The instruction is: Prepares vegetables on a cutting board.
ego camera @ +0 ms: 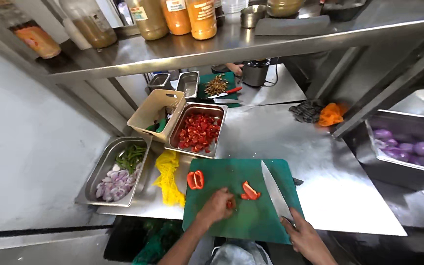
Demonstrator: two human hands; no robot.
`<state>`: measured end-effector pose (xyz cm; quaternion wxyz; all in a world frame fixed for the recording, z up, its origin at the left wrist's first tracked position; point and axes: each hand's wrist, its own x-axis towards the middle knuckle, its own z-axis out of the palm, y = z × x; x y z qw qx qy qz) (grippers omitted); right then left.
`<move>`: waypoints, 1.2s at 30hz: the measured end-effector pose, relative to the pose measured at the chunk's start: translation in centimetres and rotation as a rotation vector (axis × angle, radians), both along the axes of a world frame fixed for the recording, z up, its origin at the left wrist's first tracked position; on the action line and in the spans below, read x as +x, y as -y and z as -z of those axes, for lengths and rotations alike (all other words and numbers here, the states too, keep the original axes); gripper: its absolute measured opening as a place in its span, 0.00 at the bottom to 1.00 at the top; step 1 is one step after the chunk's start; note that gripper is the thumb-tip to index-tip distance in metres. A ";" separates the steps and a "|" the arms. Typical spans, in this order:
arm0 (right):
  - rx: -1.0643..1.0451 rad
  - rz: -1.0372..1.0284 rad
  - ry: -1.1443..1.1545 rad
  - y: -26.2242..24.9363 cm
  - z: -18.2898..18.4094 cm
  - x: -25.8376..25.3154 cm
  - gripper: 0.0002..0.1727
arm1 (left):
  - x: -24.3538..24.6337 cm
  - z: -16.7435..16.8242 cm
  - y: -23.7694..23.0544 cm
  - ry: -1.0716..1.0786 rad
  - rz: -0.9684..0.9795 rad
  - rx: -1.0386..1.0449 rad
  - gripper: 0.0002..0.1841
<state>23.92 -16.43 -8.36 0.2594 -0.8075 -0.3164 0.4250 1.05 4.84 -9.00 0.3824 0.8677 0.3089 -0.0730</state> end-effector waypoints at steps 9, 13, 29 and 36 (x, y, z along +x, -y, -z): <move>0.012 0.002 0.031 -1.6 -0.9 0.2 0.26 | 0.7 -9.1 -9.5 0.337 -0.292 0.612 0.24; -0.056 -0.037 0.166 -1.4 -1.2 0.3 0.26 | 4.7 -2.3 -4.2 0.295 0.177 0.384 0.18; -0.344 -0.236 0.339 -1.9 -1.8 -2.5 0.28 | 8.0 3.8 1.9 0.308 -0.271 0.253 0.28; -0.317 -0.129 0.262 -3.3 -3.9 -2.9 0.33 | 8.4 4.5 5.3 0.249 -0.336 0.369 0.30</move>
